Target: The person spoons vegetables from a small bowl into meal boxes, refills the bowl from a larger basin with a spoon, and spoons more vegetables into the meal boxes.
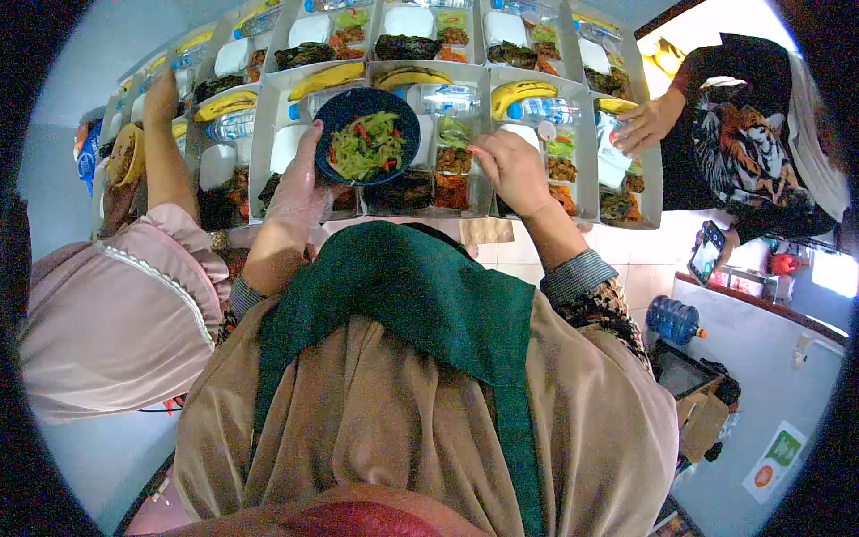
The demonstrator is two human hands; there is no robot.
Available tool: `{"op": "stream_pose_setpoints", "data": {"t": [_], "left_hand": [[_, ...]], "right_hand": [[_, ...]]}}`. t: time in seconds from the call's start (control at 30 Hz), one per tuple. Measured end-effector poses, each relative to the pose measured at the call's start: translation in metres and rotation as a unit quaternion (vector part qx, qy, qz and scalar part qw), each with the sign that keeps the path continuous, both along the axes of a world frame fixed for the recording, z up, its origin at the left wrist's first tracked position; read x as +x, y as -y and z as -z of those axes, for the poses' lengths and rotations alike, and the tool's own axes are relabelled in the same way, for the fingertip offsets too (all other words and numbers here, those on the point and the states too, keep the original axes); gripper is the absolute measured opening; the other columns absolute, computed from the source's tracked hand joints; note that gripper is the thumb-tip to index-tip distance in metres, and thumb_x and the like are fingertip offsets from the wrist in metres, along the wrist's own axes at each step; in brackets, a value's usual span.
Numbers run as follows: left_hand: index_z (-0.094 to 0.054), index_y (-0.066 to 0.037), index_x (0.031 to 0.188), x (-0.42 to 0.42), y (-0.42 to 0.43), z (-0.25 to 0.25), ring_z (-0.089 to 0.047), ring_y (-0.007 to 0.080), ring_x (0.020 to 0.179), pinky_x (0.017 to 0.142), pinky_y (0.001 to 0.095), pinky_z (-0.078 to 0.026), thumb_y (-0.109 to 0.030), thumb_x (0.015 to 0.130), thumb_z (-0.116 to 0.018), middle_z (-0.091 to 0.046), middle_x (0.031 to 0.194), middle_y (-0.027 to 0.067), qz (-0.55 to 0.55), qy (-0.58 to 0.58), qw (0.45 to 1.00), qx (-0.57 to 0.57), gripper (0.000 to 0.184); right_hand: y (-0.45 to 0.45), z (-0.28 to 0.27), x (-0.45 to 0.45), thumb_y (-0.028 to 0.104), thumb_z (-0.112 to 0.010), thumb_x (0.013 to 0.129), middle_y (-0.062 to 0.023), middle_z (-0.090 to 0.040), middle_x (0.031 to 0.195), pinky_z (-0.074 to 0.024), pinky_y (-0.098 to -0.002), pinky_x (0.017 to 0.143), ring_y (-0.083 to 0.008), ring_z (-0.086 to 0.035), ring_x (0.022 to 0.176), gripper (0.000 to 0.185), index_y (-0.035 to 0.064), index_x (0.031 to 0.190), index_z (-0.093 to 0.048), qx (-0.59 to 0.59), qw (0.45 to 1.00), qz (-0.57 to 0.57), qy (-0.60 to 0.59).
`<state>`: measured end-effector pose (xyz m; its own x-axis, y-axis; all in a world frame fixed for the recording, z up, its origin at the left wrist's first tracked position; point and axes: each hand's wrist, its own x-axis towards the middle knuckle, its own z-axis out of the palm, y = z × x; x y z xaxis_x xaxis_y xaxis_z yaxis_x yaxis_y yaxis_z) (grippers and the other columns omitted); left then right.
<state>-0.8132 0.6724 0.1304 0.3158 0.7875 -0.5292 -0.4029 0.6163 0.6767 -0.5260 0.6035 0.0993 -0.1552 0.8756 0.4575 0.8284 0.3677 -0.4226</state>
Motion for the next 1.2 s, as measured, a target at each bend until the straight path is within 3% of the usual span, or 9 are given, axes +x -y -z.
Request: {"op": "stream_pose_setpoints", "data": {"t": [0.37,0.57,0.67,0.77,1.2], "left_hand": [[-0.048,-0.006,0.125,-0.019,0.026,0.002,-0.058,0.0233,0.108,0.093,0.0420,-0.047,-0.044,0.088,-0.055,-0.059,0.118,0.0105,0.008,0.039,0.998,0.039,0.053],[-0.047,-0.006,0.126,-0.016,0.024,-0.005,-0.057,0.0237,0.109,0.093,0.0425,-0.046,-0.044,0.088,-0.055,-0.057,0.120,0.0113,0.007,0.031,0.999,0.025,0.054],[-0.047,-0.006,0.125,-0.016,0.023,-0.008,-0.057,0.0238,0.109,0.092,0.0428,-0.047,-0.044,0.088,-0.055,-0.058,0.119,0.0114,0.008,0.024,1.000,0.016,0.054],[-0.047,-0.005,0.125,-0.015,0.023,-0.014,-0.058,0.0238,0.108,0.092,0.0430,-0.047,-0.043,0.088,-0.054,-0.058,0.119,0.0114,0.000,0.005,1.000,0.020,0.053],[-0.047,-0.006,0.125,-0.020,0.015,0.005,-0.059,0.0242,0.105,0.090,0.0410,-0.048,-0.045,0.089,-0.053,-0.058,0.118,0.0101,0.018,0.028,0.999,0.040,0.054]], "right_hand": [[0.017,0.003,-0.008,0.014,-0.066,0.079,-0.0108,-0.060,0.077,-0.0480,-0.0370,0.065,-0.0291,-0.059,0.073,0.011,0.0054,0.085,-0.064,0.034,0.999,0.013,-0.008],[0.005,0.005,-0.012,0.018,-0.066,0.078,-0.0091,-0.060,0.080,-0.0484,-0.0366,0.064,-0.0278,-0.059,0.075,0.013,0.0074,0.085,-0.064,0.097,0.994,-0.020,0.049],[0.007,0.005,-0.015,0.019,-0.066,0.078,-0.0084,-0.060,0.082,-0.0488,-0.0361,0.064,-0.0265,-0.059,0.076,0.013,0.0086,0.086,-0.064,0.030,0.996,-0.042,0.075],[0.010,0.011,-0.015,0.020,-0.066,0.078,-0.0082,-0.060,0.082,-0.0490,-0.0357,0.065,-0.0259,-0.059,0.076,0.014,0.0086,0.086,-0.064,0.035,0.993,-0.045,0.099],[0.008,0.008,-0.008,0.016,-0.065,0.079,-0.0101,-0.062,0.084,-0.0491,-0.0366,0.069,-0.0285,-0.060,0.077,0.011,0.0066,0.086,-0.064,0.047,0.999,0.006,0.020]]}}
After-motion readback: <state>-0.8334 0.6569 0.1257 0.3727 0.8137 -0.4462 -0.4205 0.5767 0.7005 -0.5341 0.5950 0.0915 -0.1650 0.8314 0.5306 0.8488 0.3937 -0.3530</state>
